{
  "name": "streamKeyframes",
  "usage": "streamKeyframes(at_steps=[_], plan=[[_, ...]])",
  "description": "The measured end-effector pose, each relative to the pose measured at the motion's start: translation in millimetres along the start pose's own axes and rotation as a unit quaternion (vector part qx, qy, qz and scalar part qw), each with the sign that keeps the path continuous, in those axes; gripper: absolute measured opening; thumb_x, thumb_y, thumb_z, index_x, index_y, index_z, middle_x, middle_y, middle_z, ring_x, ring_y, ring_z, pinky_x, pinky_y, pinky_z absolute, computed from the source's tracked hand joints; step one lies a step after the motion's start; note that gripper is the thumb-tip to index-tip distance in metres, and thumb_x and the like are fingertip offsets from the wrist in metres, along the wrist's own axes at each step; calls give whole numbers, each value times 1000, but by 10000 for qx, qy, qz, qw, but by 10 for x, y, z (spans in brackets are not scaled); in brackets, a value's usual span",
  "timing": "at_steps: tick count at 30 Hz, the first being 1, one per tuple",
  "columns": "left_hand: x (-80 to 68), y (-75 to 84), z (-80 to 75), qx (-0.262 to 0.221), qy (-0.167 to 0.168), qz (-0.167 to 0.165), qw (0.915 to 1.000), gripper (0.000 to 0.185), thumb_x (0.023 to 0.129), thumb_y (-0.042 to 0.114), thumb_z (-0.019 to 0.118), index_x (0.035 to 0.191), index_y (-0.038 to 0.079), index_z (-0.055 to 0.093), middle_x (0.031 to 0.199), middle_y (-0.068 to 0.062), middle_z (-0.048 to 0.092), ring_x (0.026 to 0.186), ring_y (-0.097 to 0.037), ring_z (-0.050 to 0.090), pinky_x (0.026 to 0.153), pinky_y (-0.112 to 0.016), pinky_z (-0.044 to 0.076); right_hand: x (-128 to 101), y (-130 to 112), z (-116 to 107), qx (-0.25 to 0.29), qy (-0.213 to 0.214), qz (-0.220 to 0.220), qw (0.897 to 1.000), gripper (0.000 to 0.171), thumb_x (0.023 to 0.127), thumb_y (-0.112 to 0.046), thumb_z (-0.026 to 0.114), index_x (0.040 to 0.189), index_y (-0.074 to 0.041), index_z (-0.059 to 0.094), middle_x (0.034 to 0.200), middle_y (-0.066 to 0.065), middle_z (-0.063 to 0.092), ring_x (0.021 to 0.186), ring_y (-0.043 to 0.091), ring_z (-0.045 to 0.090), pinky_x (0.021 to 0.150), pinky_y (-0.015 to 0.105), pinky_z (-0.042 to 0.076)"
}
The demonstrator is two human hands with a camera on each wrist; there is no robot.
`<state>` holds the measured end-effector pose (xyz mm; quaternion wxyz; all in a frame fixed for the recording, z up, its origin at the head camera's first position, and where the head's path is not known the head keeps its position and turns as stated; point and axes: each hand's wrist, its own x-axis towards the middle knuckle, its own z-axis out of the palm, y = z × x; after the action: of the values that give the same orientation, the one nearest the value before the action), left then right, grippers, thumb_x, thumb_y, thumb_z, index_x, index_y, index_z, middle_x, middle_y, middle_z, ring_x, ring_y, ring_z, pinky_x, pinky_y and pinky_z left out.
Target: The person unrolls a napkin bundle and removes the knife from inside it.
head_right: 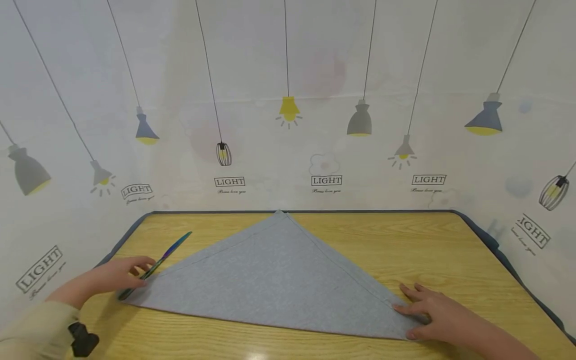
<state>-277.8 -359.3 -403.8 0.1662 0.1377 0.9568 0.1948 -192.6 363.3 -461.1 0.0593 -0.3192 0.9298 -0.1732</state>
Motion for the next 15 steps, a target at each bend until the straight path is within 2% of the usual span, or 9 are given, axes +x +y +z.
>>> streamKeyframes(at_steps=[4, 9, 15], plan=[[56, -5, 4, -194, -44, 56, 9998, 54, 85, 12, 75, 132, -1, 52, 120, -25, 57, 105, -42, 59, 81, -50, 52, 1, -16, -9, 54, 4, 6, 10000, 52, 82, -46, 72, 128, -23, 66, 150, -6, 20, 118, 68, 31, 82, 77, 33], [116, 15, -15, -68, -1, 112, 9999, 55, 83, 11, 76, 131, -4, 53, 113, -23, 59, 101, -39, 59, 78, -48, 52, -1, -17, -11, 59, 58, -71, 9999, 51, 82, -44, 73, 128, -22, 67, 149, -10, 18, 117, 68, 30, 82, 78, 32], [184, 6, -41, 62, 17, 120, 9999, 54, 82, 7, 76, 130, -5, 53, 105, -18, 59, 95, -34, 60, 73, -44, 52, 4, -19, -8, -12, 114, -137, 9998, 51, 82, -46, 72, 128, -25, 66, 150, -7, 21, 116, 67, 32, 81, 76, 33]])
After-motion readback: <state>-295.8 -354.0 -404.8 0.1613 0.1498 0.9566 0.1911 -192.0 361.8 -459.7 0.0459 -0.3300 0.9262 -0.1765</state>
